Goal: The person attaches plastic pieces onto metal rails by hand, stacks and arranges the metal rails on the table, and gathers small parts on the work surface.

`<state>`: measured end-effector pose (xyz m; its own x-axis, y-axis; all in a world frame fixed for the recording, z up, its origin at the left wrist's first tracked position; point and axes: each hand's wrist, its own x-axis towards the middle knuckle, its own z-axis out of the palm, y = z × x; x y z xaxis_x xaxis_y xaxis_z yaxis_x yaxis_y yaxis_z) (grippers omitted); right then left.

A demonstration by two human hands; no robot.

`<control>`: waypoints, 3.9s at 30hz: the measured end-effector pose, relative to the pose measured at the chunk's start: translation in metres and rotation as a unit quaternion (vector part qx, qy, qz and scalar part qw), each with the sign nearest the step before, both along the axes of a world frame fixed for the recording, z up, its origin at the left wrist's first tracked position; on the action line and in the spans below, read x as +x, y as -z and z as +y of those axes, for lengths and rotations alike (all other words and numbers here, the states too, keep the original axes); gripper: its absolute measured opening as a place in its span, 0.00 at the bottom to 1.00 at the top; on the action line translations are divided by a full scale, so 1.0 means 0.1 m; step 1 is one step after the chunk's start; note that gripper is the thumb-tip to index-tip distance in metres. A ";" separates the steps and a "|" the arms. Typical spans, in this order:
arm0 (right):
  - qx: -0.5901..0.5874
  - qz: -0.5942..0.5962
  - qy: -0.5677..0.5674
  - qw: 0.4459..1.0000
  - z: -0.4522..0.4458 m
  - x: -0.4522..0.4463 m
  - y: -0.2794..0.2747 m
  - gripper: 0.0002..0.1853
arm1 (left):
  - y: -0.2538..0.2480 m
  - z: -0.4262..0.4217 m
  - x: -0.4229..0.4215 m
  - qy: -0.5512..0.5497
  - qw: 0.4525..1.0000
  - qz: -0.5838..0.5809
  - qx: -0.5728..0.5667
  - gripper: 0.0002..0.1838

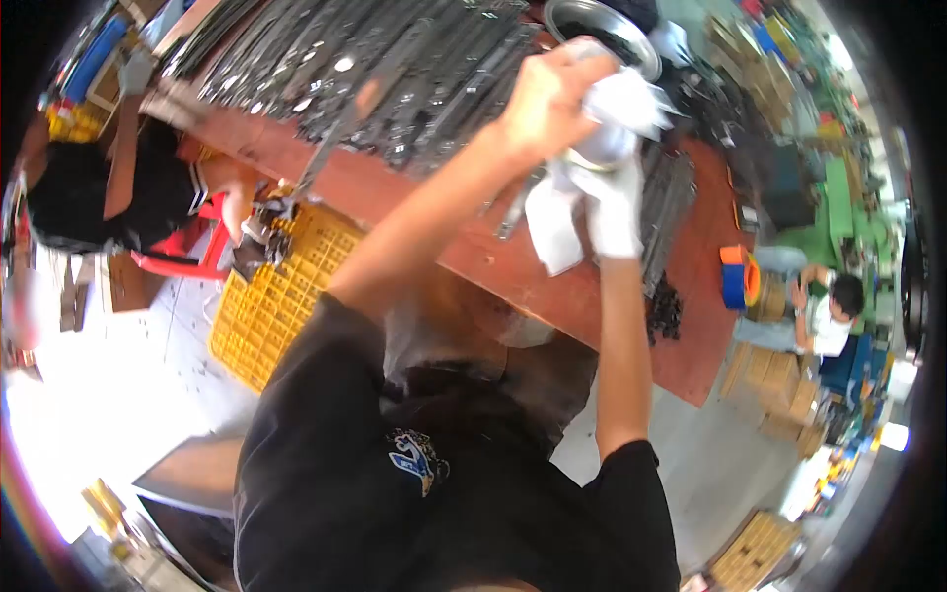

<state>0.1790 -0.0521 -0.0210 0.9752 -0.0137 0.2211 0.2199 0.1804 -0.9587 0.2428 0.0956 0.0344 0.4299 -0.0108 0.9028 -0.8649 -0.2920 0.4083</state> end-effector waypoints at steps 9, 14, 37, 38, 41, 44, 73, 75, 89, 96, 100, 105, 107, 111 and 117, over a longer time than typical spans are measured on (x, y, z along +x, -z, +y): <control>-0.218 0.139 -0.052 0.965 0.93 -1.57 -0.90 0.36 | -0.51 1.32 -1.65 -0.125 0.985 0.018 -0.118 0.17; -0.175 0.251 -0.270 0.913 1.86 -2.09 -0.15 0.37 | 0.34 2.15 -2.82 -0.253 0.915 0.286 -0.128 0.22; -0.401 0.197 -0.331 0.832 3.64 -1.75 3.17 0.23 | 4.96 5.05 -4.40 -0.644 0.604 0.273 -0.383 0.11; -0.377 0.242 -0.318 0.835 3.33 -1.84 3.05 0.21 | 4.91 5.04 -4.47 -0.626 0.616 0.249 -0.408 0.12; -0.377 0.441 -0.275 0.766 2.73 -1.99 2.70 0.14 | 4.46 5.07 -4.43 -0.640 0.628 0.242 -0.370 0.11; -0.303 0.414 -0.314 0.799 2.91 -2.12 2.13 0.12 | 4.33 5.06 -4.49 -0.685 0.626 0.301 -0.222 0.11; -0.284 0.403 -0.374 0.786 2.74 -2.40 2.16 0.10 | 3.69 4.91 -4.40 -0.689 0.675 0.255 0.059 0.12; -0.288 0.401 -0.375 0.785 2.74 -2.39 2.16 0.10 | 3.64 4.89 -4.38 -0.700 0.662 0.263 0.050 0.12; -0.263 0.426 -0.363 0.786 2.74 -2.40 2.17 0.10 | 4.19 3.99 -4.02 -0.667 0.634 0.390 0.036 0.29; -0.323 0.259 -0.413 0.811 2.69 -2.39 2.24 0.11 | 4.50 3.60 -3.77 -0.506 0.677 0.515 0.145 0.45; -0.316 0.307 -0.376 0.815 2.70 -2.41 2.22 0.12 | 4.34 3.67 -3.65 -0.498 0.667 0.471 0.292 0.42; -0.268 0.267 -0.354 0.855 2.60 -2.46 2.27 0.11 | 4.17 3.72 -3.71 -0.505 0.648 0.471 0.321 0.30; -0.189 0.307 -0.324 0.875 2.58 -2.48 2.20 0.10 | 4.15 3.74 -3.75 -0.475 0.683 0.467 0.300 0.26; 0.144 0.443 -0.247 0.850 2.07 -2.33 1.68 0.09 | 3.62 3.15 -3.45 -0.335 0.769 0.536 0.097 0.10; -0.038 0.338 -0.059 0.939 0.27 -2.42 0.76 0.12 | 1.39 0.77 -2.50 0.036 0.929 0.358 0.081 0.13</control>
<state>-0.0632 -0.0251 -0.0973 0.8871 0.0942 -0.4518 -0.4596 0.0914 -0.8834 -0.0076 0.1721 -0.1042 0.9130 -0.1733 0.3692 -0.4075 -0.3509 0.8431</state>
